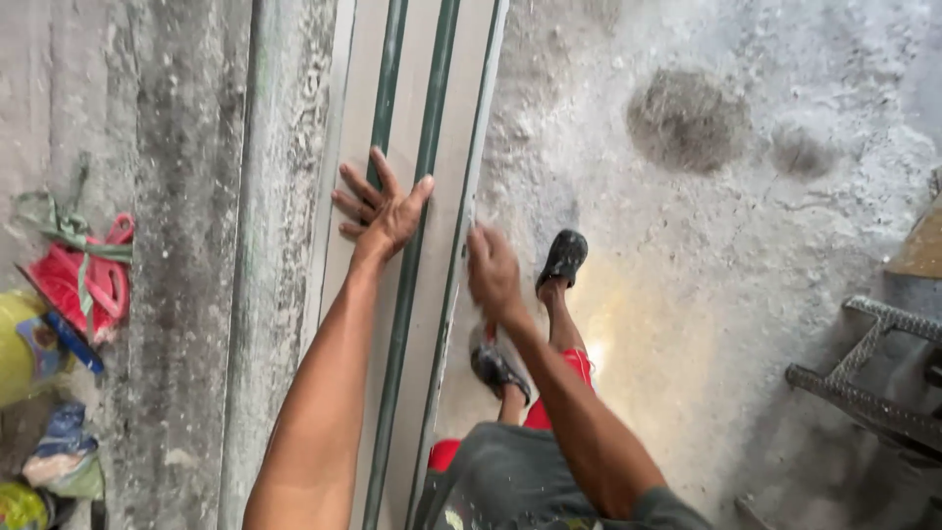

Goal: Scrape and trim excess material from a decorative panel using a putty knife.

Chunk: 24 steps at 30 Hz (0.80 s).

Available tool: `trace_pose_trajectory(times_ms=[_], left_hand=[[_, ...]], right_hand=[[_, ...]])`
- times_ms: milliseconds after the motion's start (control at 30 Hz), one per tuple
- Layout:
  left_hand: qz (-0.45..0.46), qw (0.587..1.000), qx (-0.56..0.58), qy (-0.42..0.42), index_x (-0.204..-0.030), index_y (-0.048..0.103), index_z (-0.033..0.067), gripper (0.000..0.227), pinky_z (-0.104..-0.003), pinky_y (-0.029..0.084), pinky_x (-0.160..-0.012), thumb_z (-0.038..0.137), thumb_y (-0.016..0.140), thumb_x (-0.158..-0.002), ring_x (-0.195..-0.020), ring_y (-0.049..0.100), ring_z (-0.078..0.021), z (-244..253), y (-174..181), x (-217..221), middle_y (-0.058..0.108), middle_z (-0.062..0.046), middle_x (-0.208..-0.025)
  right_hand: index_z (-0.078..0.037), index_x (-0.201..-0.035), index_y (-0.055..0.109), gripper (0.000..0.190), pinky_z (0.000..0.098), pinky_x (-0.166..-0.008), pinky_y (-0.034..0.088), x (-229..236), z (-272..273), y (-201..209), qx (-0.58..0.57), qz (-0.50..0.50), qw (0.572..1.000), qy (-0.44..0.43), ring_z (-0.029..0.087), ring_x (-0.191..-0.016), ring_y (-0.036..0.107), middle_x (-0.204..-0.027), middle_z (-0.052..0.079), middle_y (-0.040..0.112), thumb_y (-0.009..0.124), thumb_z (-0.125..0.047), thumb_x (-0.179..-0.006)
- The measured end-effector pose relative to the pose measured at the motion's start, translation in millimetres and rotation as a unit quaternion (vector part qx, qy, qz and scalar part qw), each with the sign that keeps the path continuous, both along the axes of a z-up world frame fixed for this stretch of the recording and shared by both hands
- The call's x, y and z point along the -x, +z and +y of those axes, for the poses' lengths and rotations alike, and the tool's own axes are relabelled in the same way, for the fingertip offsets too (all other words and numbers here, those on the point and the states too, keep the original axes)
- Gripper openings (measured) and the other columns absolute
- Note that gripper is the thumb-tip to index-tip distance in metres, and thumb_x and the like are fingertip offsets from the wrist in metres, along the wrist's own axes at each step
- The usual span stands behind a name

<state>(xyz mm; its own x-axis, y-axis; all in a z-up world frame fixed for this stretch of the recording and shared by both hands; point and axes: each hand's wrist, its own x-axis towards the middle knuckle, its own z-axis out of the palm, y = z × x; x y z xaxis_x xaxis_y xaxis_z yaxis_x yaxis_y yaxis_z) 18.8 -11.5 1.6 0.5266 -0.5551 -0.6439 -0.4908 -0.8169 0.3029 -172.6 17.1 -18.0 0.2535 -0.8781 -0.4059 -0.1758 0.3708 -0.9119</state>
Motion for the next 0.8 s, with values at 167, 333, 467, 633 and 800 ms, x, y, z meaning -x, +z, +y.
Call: trace_pose_trajectory(times_ms=[167,333,467,633,800], left_hand=[[-0.017,1.000,-0.021,0.003,-0.165,-0.017,0.0294,0.101,-0.082,-0.008,-0.113,0.082,0.035,-0.096,-0.145,-0.025,-0.0611,6.0,-3.7,8.4,-0.032,-0.023,-0.164],[-0.051,0.998,-0.018,0.036,-0.167,-0.013,0.0293,0.095,-0.079,-0.009,-0.115,0.078,0.032,-0.098,-0.147,-0.026,-0.0579,-10.9,-5.8,14.5,-0.030,-0.020,-0.167],[-0.205,0.974,0.077,0.054,-0.167,0.012,0.0237,0.078,-0.072,0.002,-0.117,0.061,0.036,-0.103,-0.151,-0.007,-0.0552,-53.0,-20.2,20.8,-0.005,-0.021,-0.170],[-0.239,0.957,0.162,0.034,-0.168,0.021,0.0165,0.074,-0.069,0.005,-0.120,0.055,0.037,-0.106,-0.155,-0.001,-0.0516,-168.6,-21.2,-0.6,-0.002,-0.020,-0.172],[-0.375,0.911,0.173,0.010,-0.162,0.036,0.0139,0.074,-0.075,0.022,-0.112,0.056,0.046,-0.102,-0.153,0.018,-0.0513,-249.4,-28.5,-2.4,0.025,-0.022,-0.168]], right_hand=[[-0.005,-0.115,0.059,0.046,0.0467,-0.067,0.037,2.4,9.4,-3.1,-0.127,-0.056,0.990,-0.030,0.036,-0.078,0.047,-0.089,0.023,0.052,0.052,-0.049,-0.106],[-0.024,-0.141,0.066,0.043,0.0316,-0.053,0.056,17.7,67.8,-11.1,-0.201,0.007,0.980,0.009,0.014,-0.060,0.065,-0.061,0.008,0.067,0.061,-0.040,-0.101],[-0.008,-0.106,0.066,0.050,0.0483,-0.070,0.048,-16.1,-134.2,-35.9,-0.110,0.031,0.992,0.052,0.037,-0.082,0.062,-0.089,0.024,0.064,0.052,-0.055,-0.103],[-0.011,-0.092,0.056,0.036,0.0295,-0.026,0.042,-30.7,-252.5,-34.6,-0.121,-0.102,0.987,0.028,0.018,-0.035,0.053,-0.053,0.006,0.054,0.055,-0.044,-0.107],[-0.012,-0.102,0.069,0.038,0.0350,-0.048,0.056,-12.9,-228.4,8.8,-0.199,0.027,0.975,0.094,0.020,-0.051,0.060,-0.066,0.007,0.061,0.055,-0.046,-0.105]])
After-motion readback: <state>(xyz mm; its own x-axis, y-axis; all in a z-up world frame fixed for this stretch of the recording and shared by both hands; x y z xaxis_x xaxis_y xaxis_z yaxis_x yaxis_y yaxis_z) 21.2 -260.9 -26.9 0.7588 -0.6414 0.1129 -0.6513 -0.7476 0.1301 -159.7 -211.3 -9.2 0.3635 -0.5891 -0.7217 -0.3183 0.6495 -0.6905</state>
